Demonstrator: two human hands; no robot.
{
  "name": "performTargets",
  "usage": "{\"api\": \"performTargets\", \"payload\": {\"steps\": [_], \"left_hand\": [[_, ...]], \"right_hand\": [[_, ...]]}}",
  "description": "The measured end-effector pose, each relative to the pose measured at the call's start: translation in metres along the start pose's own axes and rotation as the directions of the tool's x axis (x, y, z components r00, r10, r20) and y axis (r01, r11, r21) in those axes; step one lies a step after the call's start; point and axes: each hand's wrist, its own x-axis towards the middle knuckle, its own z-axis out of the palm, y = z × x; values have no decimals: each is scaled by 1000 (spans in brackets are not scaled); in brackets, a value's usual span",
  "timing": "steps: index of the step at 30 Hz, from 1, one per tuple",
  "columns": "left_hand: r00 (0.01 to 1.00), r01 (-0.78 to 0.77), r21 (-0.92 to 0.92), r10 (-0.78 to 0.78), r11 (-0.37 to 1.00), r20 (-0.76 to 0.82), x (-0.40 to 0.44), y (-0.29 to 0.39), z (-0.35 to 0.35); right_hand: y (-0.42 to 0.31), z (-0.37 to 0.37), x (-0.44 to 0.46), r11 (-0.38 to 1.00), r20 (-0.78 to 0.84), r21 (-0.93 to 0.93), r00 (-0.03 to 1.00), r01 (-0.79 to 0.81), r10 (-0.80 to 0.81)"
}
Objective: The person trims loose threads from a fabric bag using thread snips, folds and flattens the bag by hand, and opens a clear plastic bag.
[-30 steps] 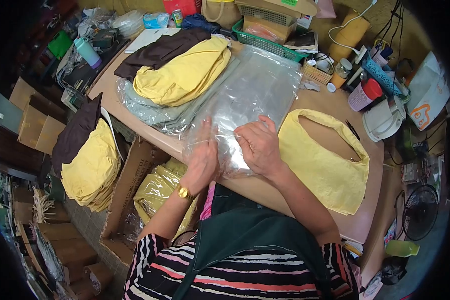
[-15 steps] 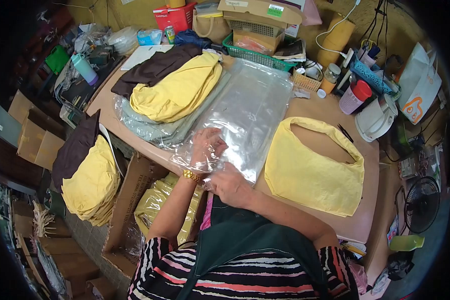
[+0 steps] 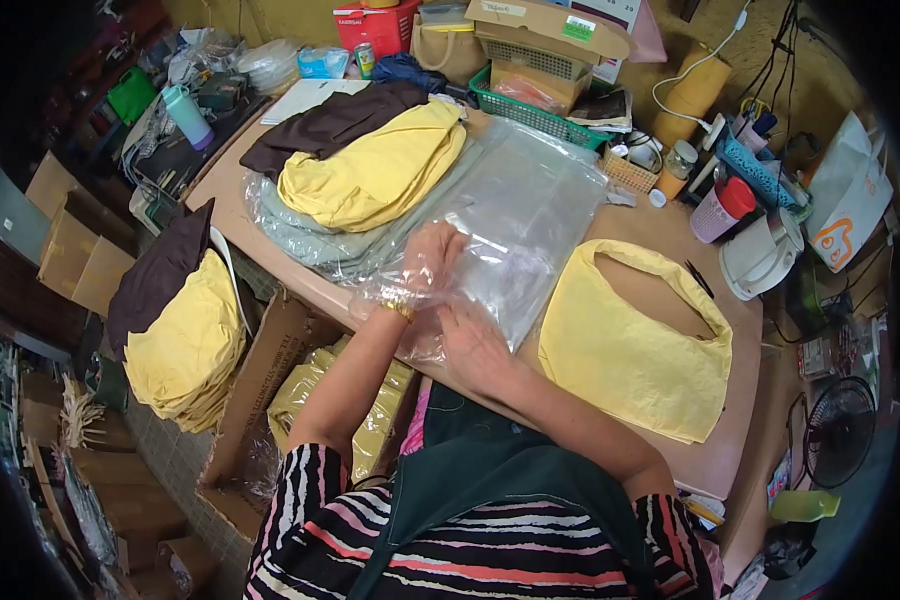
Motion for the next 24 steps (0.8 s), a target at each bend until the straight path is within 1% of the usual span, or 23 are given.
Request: {"api": "performTargets", "payload": {"steps": [1, 2, 3, 4, 5, 6, 7, 8, 9, 10, 11, 12, 13, 14, 15, 16, 17, 18, 19, 20, 22, 23, 24], "left_hand": [[981, 196, -175, -192, 965, 39, 6, 5, -3], [924, 382, -333, -367, 862, 109, 9, 11, -7], [944, 327, -476, -300, 816, 134, 7, 14, -8], [943, 331, -473, -306, 817, 130, -1, 15, -10], [987, 141, -259, -156, 955, -38, -14, 18, -10], [986, -42, 0, 41, 999, -162, -24, 20, -11], [986, -45, 4, 45, 999, -162, -33, 19, -12], [999, 30, 195, -23, 980, -33, -44, 16, -15], [990, 73, 383, -113, 921, 82, -55, 13, -17], [961, 89, 560, -219, 824, 170, -61, 11, -20], [962, 83, 554, -213, 828, 174, -64, 9, -21], [963, 143, 363, -214, 921, 163, -68, 8, -23], [964, 193, 158, -217, 968, 152, -68, 8, -25], [965, 186, 159, -211, 970, 158, -69, 9, -23], [966, 258, -78, -254, 963, 56, -71, 8, -19], [948, 288, -317, -316, 904, -39, -71, 4, -14], [930, 225, -549, -345, 805, -125, -75, -7, -3], [931, 220, -547, -341, 808, -129, -82, -11, -1], [934, 244, -440, -331, 864, -132, -92, -11, -3], [930, 312, -413, -363, 856, -51, -102, -10, -5], [900, 433, -331, -420, 839, 113, -119, -3, -16], [946, 313, -208, -323, 927, -10, -132, -6, -10], [923, 344, -343, -382, 874, -47, -132, 0, -12]], "right_hand": [[12, 6, 9, 997, 36, -71, 999, -34, 36], [23, 12, 15, 988, 69, -141, 995, -63, 73], [25, 7, 23, 989, 71, -138, 995, -58, 68], [26, -1, 32, 988, -2, -102, 993, -115, 115], [26, -4, 36, 984, -74, -61, 983, -170, 165], [26, -2, 37, 985, -75, -60, 984, -164, 159], [29, 4, 36, 986, -167, -38, 974, -161, 153], [33, 11, 35, 986, -259, -14, 953, -166, 157], [44, 18, 32, 964, -249, 254, 957, -83, 148], [46, 18, 32, 964, -253, 252, 955, -91, 156], [46, 21, 33, 944, -276, 326, 950, -49, 145], [43, 21, 34, 918, -299, 397, 945, -4, 133], [40, 21, 37, 963, -197, 253, 970, -91, 143], [37, 22, 38, 962, -202, 255, 968, -96, 150], [21, 8, 42, 976, -52, 93, 977, -199, 205], [12, -1, 47, 960, 87, -86, 957, -268, 275], [14, 4, 54, 943, 102, -145, 944, -298, 314], [21, 10, 57, 944, 97, -145, 945, -296, 311], [28, 18, 60, 937, 32, -119, 942, -330, 335], [35, 27, 62, 928, -30, -89, 932, -362, 361], [54, 47, 67, 933, -99, -120, 939, -340, 329], [62, 56, 67, 933, -162, -155, 941, -323, 299], [59, 56, 68, 932, -166, -153, 938, -329, 304]]}}
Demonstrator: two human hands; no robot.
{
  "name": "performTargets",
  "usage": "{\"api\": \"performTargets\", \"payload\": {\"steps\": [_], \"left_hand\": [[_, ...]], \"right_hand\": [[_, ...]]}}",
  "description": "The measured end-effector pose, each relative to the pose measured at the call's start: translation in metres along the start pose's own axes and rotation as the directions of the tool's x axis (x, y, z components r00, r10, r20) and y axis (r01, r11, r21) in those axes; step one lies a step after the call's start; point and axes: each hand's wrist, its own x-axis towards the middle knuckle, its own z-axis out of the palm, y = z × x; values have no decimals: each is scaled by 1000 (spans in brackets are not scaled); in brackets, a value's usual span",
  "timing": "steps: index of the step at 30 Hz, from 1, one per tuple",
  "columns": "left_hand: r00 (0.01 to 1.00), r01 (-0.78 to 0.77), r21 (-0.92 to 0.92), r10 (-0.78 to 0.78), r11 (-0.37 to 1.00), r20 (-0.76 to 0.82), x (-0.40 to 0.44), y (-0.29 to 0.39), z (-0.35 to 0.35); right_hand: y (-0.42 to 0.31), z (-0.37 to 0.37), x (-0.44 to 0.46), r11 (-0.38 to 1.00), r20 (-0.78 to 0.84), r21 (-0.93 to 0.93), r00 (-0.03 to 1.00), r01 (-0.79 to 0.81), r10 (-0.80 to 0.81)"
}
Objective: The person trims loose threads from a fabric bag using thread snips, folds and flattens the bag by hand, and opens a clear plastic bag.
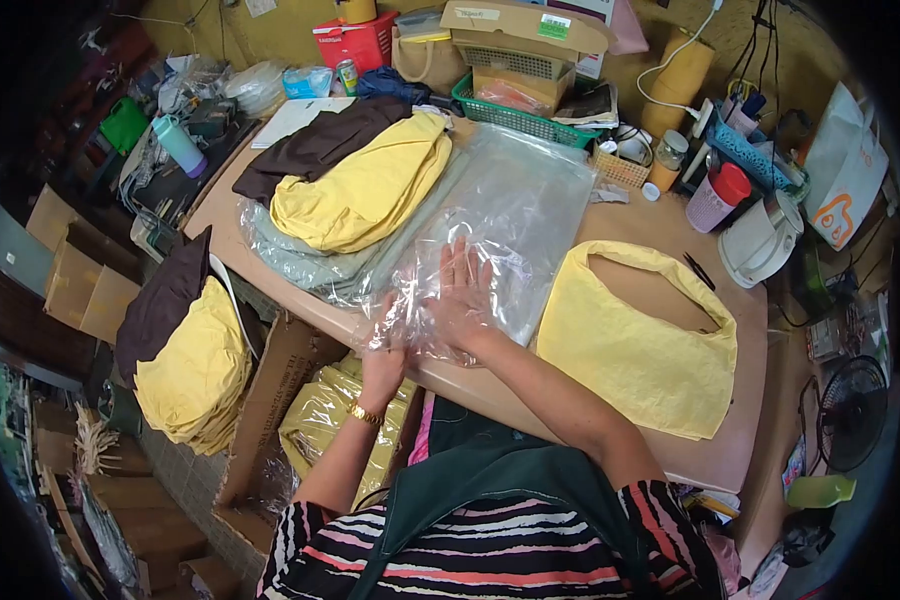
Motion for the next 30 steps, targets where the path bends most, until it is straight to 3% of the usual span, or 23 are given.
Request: {"api": "performTargets", "payload": {"steps": [1, 2, 4, 5, 6, 7, 8, 9, 10, 11, 12, 13, 14, 16, 18, 20, 22, 24, 26, 27, 28, 29, 30], "left_hand": [[997, 39, -143, -47, 989, -57, -2, 6, 0], [998, 35, -142, -43, 989, -53, -1, 9, -6], [876, 465, -93, -442, 880, 193, 4, 20, -24], [893, 399, 146, -420, 905, 160, 3, 32, -24], [897, 390, 151, -412, 908, 163, 2, 32, -22], [998, 16, 392, -37, 920, 46, -2, 30, -20], [932, -301, 623, 361, 722, 32, -6, 29, -18], [980, 49, 425, -125, 904, 153, -4, 30, -21], [980, 46, 423, -124, 905, 158, -3, 32, -22], [952, 244, 172, -269, 954, 142, 0, 34, -23], [898, 424, -88, -407, 901, 166, 2, 36, -25], [901, 418, -83, -401, 905, 166, 4, 36, -25], [887, 461, -334, -424, 822, 182, 5, 36, -21], [851, 474, -740, -465, 477, 245, -5, 30, -13], [819, 519, -724, -505, 454, 271, -8, 23, -16], [872, 435, -760, -435, 482, 223, -12, 44, -29], [880, 446, -728, -403, 520, 251, -19, 27, -32], [866, 499, -600, -392, 625, 311, -22, 18, -35], [875, 481, -606, -394, 633, 282, -24, 29, -31], [865, 469, -210, -398, 858, 306, -22, 57, -40], [851, 352, 227, -411, 908, 327, -23, 74, -46], [880, 13, 660, -322, 751, 350, -27, 75, -49], [878, 8, 661, -321, 751, 354, -28, 81, -57]], "right_hand": [[-5, 0, -3, 999, 37, -50, 999, 14, -12], [-8, -1, -6, 995, 74, -99, 997, 31, -24], [-25, -36, -14, 999, 186, -37, 982, 26, -19], [-29, -45, -10, 1000, 251, -21, 968, 16, -10], [-29, -50, -4, 1000, 309, -6, 951, 3, -1], [-22, -40, 2, 1000, 240, 10, 971, -23, 20], [-17, -38, 8, 999, 238, 9, 971, -31, 28], [-16, -39, 14, 999, 149, 11, 988, -49, 47], [-15, -40, 16, 998, 58, 13, 996, -64, 63], [-17, -39, 12, 1000, 53, 18, 998, -20, 19], [-25, -46, 2, 999, 49, 22, 999, -23, 22], [-36, -54, -9, 999, 172, 0, 984, 34, -34], [-41, -59, -13, 995, 292, -17, 953, 96, -86], [-32, -42, -11, 989, 282, -65, 953, 133, -109], [-19, -38, 4, 993, 247, 37, 961, 115, -121], [-14, -44, 12, 994, 231, 95, 971, 48, -69], [0, -30, 20, 998, 15, 32, 998, -53, 53], [-11, -25, 8, 999, -45, 45, 999, -10, 12], [-42, -50, -12, 997, 170, 43, 983, 66, -72], [-38, -52, -11, 991, 190, 81, 975, 106, -120], [-30, -53, -7, 992, 191, 82, 975, 97, -111], [-21, -53, 3, 997, 200, 31, 977, 73, -78], [-11, -51, 12, 999, 207, -20, 977, 51, -46]]}}
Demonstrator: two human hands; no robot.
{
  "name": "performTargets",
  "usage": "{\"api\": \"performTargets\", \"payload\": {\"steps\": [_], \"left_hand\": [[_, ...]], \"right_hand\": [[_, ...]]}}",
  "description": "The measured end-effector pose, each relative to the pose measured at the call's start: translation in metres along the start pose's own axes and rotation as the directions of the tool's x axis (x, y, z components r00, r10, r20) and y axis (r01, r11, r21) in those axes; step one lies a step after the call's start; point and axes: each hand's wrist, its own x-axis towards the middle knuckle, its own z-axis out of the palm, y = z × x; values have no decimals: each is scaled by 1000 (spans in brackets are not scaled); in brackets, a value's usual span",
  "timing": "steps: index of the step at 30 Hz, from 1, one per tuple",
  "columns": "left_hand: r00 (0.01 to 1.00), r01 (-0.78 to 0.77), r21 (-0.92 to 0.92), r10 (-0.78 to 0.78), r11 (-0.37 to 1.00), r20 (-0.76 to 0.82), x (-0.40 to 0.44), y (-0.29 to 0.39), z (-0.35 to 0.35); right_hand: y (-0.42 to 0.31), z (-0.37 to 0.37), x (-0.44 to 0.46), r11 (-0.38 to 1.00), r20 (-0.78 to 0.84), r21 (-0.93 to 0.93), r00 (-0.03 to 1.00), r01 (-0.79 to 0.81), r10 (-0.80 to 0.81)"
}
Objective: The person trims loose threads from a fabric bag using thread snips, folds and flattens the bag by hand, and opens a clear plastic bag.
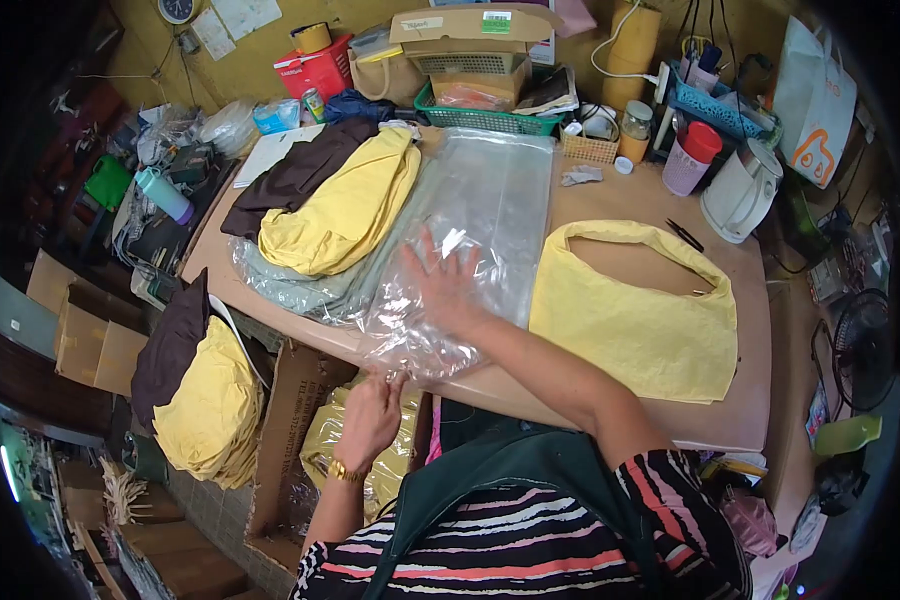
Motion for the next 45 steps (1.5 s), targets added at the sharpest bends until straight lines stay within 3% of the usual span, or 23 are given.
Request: {"api": "performTargets", "payload": {"steps": [2, 4, 7, 8, 10, 11, 14, 18, 21, 23, 24, 25, 26, 27, 31, 34, 36, 37, 38, 40, 42, 43, 45], "left_hand": [[899, -322, -134, 257, 937, -355, -21, 2, -33], [925, -264, -458, 88, 849, -370, -40, -1, -75], [790, -330, -724, -243, 605, -563, -83, -35, -112], [534, -601, -437, -71, 669, -842, -85, -72, -118], [130, -307, -153, -118, 939, -984, -108, -113, -137], [98, -227, -216, -199, 950, -975, -107, -125, -141], [288, 114, -398, -414, 910, -864, -92, -161, -125], [487, 471, -255, -490, 845, -723, -74, -151, -114], [403, 303, -37, -163, 952, -901, -61, -86, -122], [440, 11, 104, 88, 995, -894, -44, -17, -121], [499, -138, 164, 212, 977, -840, -35, 18, -115], [561, -272, 211, 333, 939, -758, -25, 51, -105], [616, -393, 239, 447, 888, -649, -14, 80, -91], [652, -493, 249, 544, 833, -528, -5, 104, -77], [626, -779, -119, 750, 616, -214, 15, 142, -47], [590, -692, 165, 682, 703, -432, 46, 163, -61], [549, -610, 326, 682, 722, -484, 73, 175, -65], [799, -559, 242, 593, 793, -99, 89, 175, -66], [860, -470, 201, 396, 859, 321, 98, 174, -64], [840, -532, 242, 471, 811, 268, 101, 170, -62], [808, -588, 284, 545, 757, 222, 101, 171, -55], [807, -566, 304, 590, 766, 14, 100, 172, -49], [741, -594, 247, 640, 766, -202, 100, 182, -33]], "right_hand": [[13, 6, 9, 999, -70, -37, 997, -13, 11], [21, 0, 19, 997, -106, -71, 994, -41, 34], [26, -8, 22, 995, -119, -87, 992, -46, 35], [27, -10, 24, 995, -123, -85, 992, -48, 37], [26, -13, 30, 987, -61, -99, 991, -128, 122], [26, -11, 31, 987, -63, -95, 990, -132, 126], [18, -2, 27, 977, -142, -128, 978, -169, 151], [-29, 0, -23, 973, -41, -148, 981, 179, -187], [-61, -64, -68, 922, 479, 18, 806, 386, -347], [-52, -74, -96, 740, 237, 587, 804, 329, -546], [-44, -87, -105, 743, 243, 584, 803, 327, -545], [-33, -100, -114, 345, 219, 936, 872, -62, -438], [-22, -108, -121, -243, 270, 903, 907, -355, -322], [-12, -111, -128, -260, 191, 935, 962, -239, -197], [62, -71, -155, -109, 107, 990, 974, -87, 198], [100, -67, -189, 104, -21, 995, 966, -6, 256], [108, -97, -215, 204, 74, 964, 913, -168, 401], [117, -107, -224, 311, -8, 939, 896, -146, 445], [129, -114, -235, 415, -94, 900, 872, -131, 480], [162, -116, -257, 654, -365, 756, 817, -20, 446], [193, -130, -287, 724, -283, 626, 780, -290, 558], [192, -138, -290, 719, -283, 628, 774, -297, 566], [181, -156, -296, 764, -592, -137, 670, -630, 447]]}}
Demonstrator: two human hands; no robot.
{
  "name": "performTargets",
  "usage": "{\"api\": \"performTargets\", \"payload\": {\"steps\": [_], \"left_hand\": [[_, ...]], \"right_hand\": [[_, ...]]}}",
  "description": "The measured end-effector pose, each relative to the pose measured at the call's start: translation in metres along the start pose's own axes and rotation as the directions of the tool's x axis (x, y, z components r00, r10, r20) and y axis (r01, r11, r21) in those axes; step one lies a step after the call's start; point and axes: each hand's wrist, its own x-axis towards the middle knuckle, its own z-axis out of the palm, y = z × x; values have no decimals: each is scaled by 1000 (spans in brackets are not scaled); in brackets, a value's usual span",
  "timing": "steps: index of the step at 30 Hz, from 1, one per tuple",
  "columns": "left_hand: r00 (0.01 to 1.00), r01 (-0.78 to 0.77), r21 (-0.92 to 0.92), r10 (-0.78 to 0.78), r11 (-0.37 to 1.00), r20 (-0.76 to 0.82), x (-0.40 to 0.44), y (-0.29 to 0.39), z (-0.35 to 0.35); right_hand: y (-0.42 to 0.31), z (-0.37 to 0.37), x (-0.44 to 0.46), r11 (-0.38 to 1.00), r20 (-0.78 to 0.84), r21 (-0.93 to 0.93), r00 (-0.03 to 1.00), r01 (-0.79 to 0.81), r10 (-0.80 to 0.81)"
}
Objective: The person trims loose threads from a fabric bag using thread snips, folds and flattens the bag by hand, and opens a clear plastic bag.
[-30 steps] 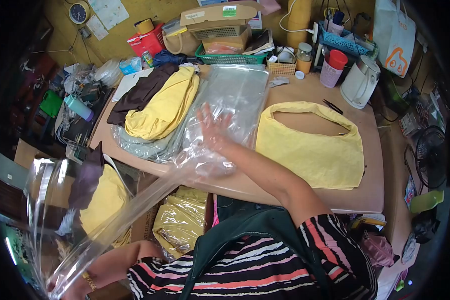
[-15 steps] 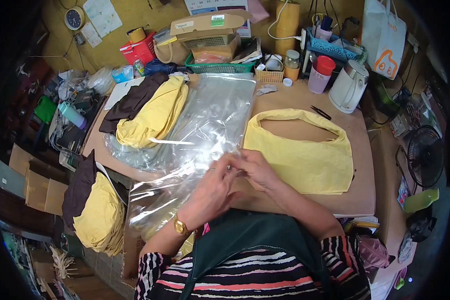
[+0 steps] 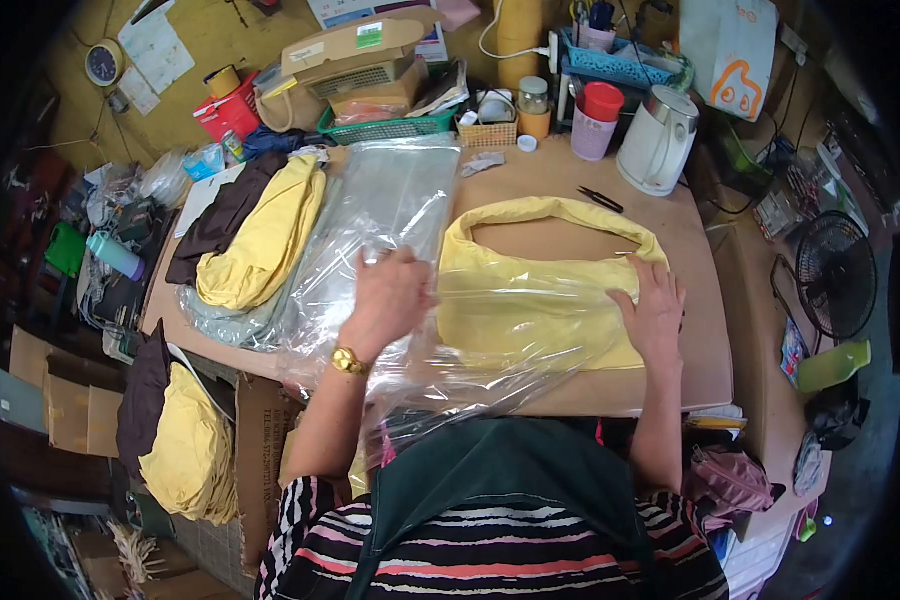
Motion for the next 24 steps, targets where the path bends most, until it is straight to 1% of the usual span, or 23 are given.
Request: {"api": "performTargets", "payload": {"steps": [1, 2, 3, 4, 6, 7, 8, 9, 10, 11, 12, 13, 14, 15, 16, 17, 19, 20, 21, 22, 23, 24], "left_hand": [[996, -43, -145, 54, 988, 73, 6, 10, 10], [993, -98, -260, 113, 961, 46, 7, 26, 15], [986, -151, -371, 168, 916, 15, 6, 41, 19], [985, -153, -373, 173, 915, 20, 6, 50, 16], [992, -31, -484, 84, 874, 89, 5, 61, 5], [993, -31, -482, 84, 875, 89, 3, 58, 0], [994, 39, -559, 26, 828, 107, 1, 50, -5], [991, 110, -631, -34, 768, 130, -2, 43, -9], [986, 141, -762, -18, 632, 167, -4, 32, 3], [985, 148, -762, -28, 631, 168, -5, 28, 12], [986, 162, -879, -117, 448, 123, -5, 26, 18], [973, 145, -958, -211, 246, 93, -6, 25, 22], [972, 145, -958, -216, 247, 92, -6, 23, 24], [961, 134, -974, -264, 184, 82, -6, 22, 24], [947, 118, -986, -312, 119, 76, -7, 22, 25], [946, 119, -986, -315, 117, 76, -7, 23, 27], [917, 97, -993, -395, 74, 60, -6, 27, 30], [917, 98, -993, -395, 72, 62, -7, 30, 30], [935, 62, -993, -353, 99, 24, -6, 33, 29], [944, 45, -993, -331, 110, 6, -7, 31, 31], [951, 27, -992, -309, 120, -12, -8, 29, 33], [961, 147, -986, -249, 75, 124, -9, 22, 35]], "right_hand": [[-15, -10, 5, 966, -62, 249, 997, 63, -49], [-38, -16, 10, 868, -139, 477, 987, 140, -82], [-65, -17, 10, 782, -156, 585, 976, 214, -150], [-86, -16, 9, 677, -181, 681, 960, 279, -213], [-95, -1, 18, 734, 75, 638, 930, 232, -359], [-95, 1, 23, 733, 74, 640, 930, 232, -359], [-95, 2, 30, 721, 331, 693, 889, -1, -316], [-95, 4, 34, 698, 569, 676, 771, -238, -288], [-98, 8, 33, 698, 568, 678, 767, -232, -297], [-101, 13, 26, 623, 429, 767, 845, -152, -321], [-103, 19, 21, 543, 279, 837, 903, -62, -327], [-104, 26, 20, 542, 281, 838, 900, -61, -333], [-105, 33, 19, 456, 239, 887, 921, -79, -307], [-106, 38, 19, 365, 203, 926, 940, -94, -274], [-105, 40, 19, 365, 206, 926, 939, -95, -277], [-104, 41, 21, 377, 233, 919, 929, -114, -287], [-105, 46, 21, 390, 263, 911, 919, -135, -295], [-108, 52, 19, 334, 152, 940, 963, -71, -223], [-112, 52, 19, 282, 39, 959, 989, 3, -141], [-111, 48, 18, 284, 40, 959, 989, 2, -139], [-111, 40, 17, 368, 185, 920, 976, -133, -112], [-111, 33, 17, 444, 324, 858, 943, -260, -73]]}}
